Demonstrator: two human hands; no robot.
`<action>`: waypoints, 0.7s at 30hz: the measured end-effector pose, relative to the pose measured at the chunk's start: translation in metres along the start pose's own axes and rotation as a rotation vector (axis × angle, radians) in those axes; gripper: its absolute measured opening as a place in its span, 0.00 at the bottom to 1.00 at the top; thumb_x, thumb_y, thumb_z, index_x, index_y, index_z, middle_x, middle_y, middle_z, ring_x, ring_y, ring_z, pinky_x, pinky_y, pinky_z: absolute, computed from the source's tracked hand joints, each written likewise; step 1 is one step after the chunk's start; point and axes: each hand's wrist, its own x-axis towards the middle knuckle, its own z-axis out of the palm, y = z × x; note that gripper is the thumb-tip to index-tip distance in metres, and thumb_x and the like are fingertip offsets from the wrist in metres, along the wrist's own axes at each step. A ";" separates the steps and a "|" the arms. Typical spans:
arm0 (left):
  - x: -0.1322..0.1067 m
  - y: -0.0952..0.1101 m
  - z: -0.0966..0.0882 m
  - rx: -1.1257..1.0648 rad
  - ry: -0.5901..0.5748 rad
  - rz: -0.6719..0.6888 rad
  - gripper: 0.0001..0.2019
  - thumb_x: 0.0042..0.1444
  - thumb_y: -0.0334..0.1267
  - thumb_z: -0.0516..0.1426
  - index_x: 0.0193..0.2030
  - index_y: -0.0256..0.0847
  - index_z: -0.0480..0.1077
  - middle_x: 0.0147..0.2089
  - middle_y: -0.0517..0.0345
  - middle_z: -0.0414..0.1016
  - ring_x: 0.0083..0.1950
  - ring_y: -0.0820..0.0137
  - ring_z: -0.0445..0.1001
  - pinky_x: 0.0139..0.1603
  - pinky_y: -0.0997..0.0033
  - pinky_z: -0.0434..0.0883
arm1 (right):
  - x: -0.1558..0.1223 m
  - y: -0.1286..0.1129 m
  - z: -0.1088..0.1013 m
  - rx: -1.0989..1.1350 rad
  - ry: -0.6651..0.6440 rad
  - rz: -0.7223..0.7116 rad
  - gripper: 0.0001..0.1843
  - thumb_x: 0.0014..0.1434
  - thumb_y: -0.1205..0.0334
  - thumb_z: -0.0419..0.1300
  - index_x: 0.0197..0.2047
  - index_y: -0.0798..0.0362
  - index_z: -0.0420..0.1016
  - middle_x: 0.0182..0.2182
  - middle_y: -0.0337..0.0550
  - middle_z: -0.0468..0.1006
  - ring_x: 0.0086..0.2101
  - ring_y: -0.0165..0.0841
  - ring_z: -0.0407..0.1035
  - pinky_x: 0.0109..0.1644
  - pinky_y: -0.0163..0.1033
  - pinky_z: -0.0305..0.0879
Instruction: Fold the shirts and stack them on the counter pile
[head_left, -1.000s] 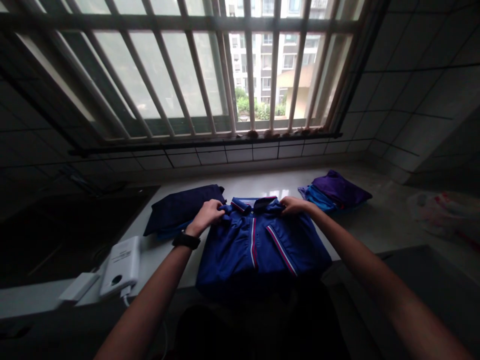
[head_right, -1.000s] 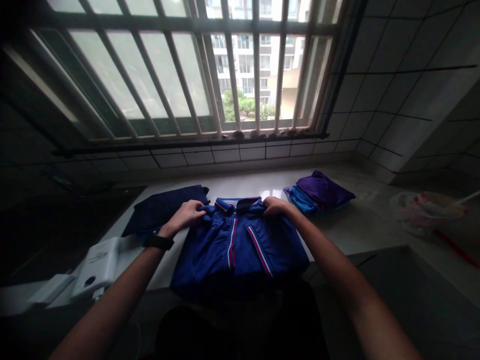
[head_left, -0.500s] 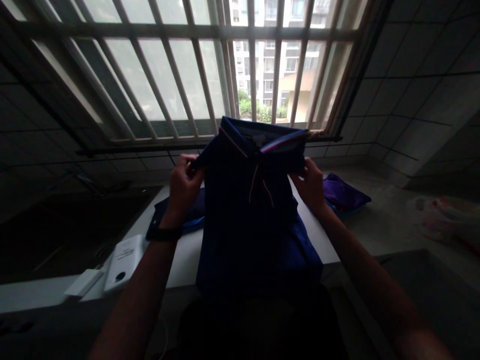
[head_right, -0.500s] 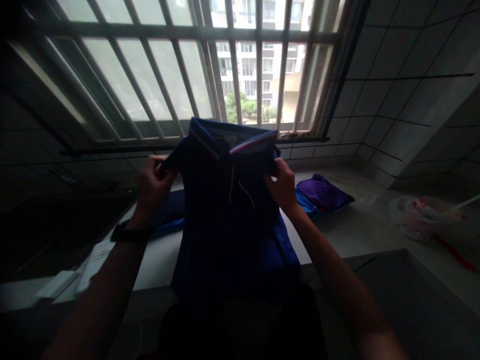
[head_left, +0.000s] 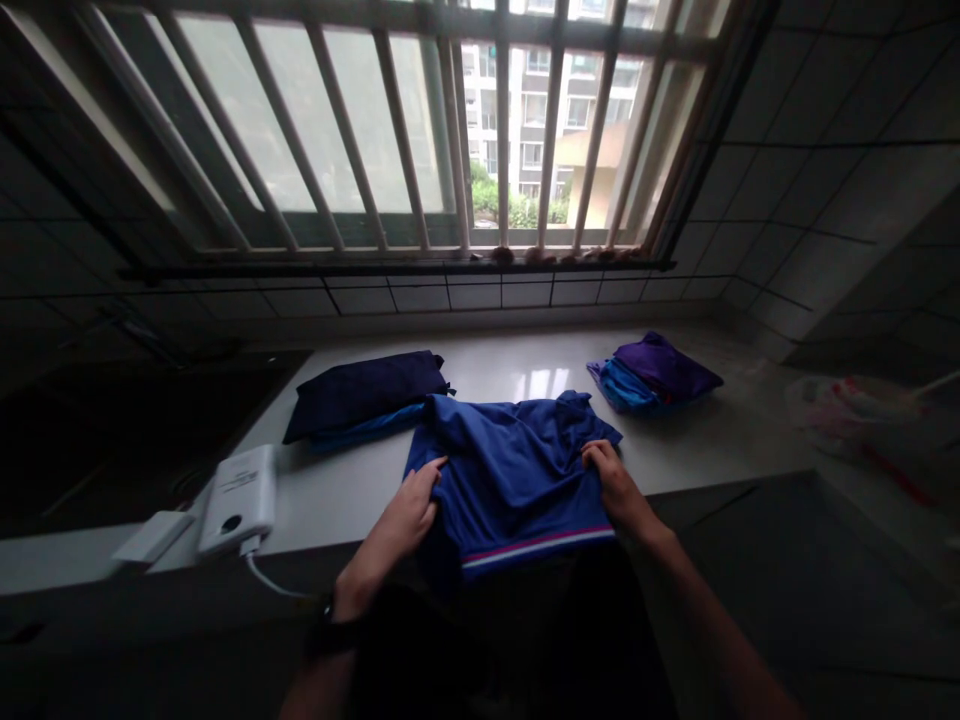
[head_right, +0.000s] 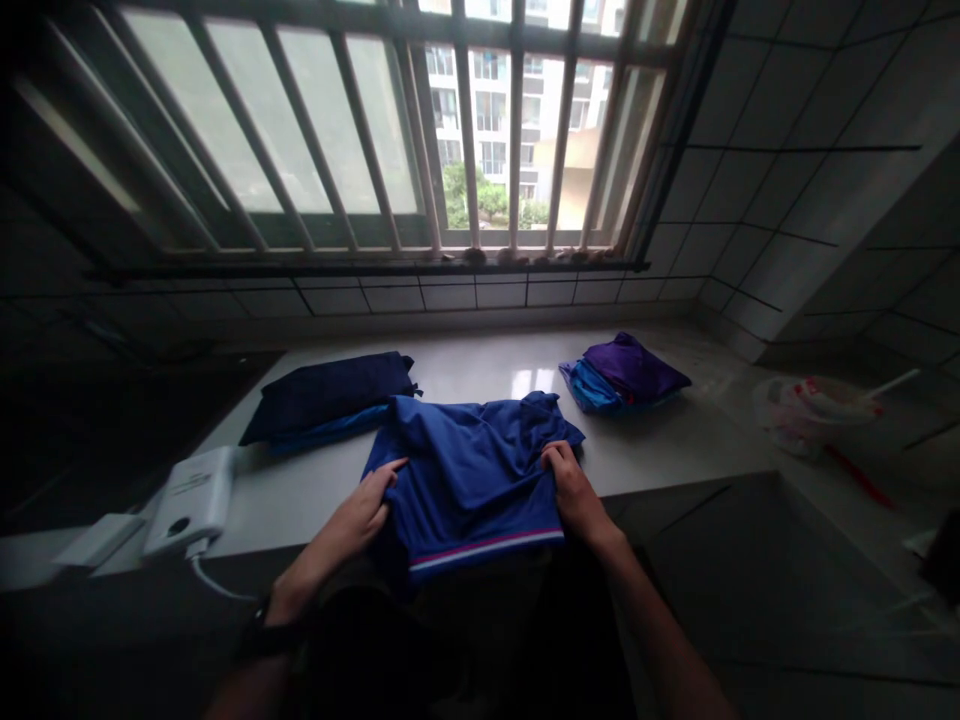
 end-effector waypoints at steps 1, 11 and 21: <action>0.012 0.003 -0.006 -0.006 -0.012 -0.001 0.30 0.54 0.26 0.48 0.66 0.39 0.64 0.65 0.46 0.72 0.66 0.61 0.70 0.73 0.52 0.61 | 0.014 0.002 -0.004 -0.015 -0.004 0.004 0.18 0.48 0.77 0.49 0.39 0.49 0.65 0.46 0.49 0.70 0.47 0.38 0.70 0.55 0.43 0.69; -0.015 0.008 -0.043 -0.185 0.344 0.029 0.13 0.58 0.32 0.51 0.49 0.43 0.69 0.63 0.50 0.75 0.61 0.60 0.75 0.62 0.59 0.71 | 0.009 0.004 -0.033 0.144 0.280 -0.082 0.13 0.49 0.72 0.54 0.38 0.48 0.66 0.41 0.44 0.75 0.45 0.40 0.71 0.52 0.45 0.67; -0.012 -0.024 0.016 -0.101 0.121 0.106 0.40 0.44 0.18 0.48 0.67 0.40 0.65 0.68 0.49 0.69 0.69 0.66 0.68 0.74 0.56 0.61 | -0.025 0.033 -0.009 0.038 0.066 0.024 0.25 0.39 0.78 0.47 0.41 0.48 0.66 0.51 0.47 0.70 0.53 0.38 0.68 0.61 0.46 0.65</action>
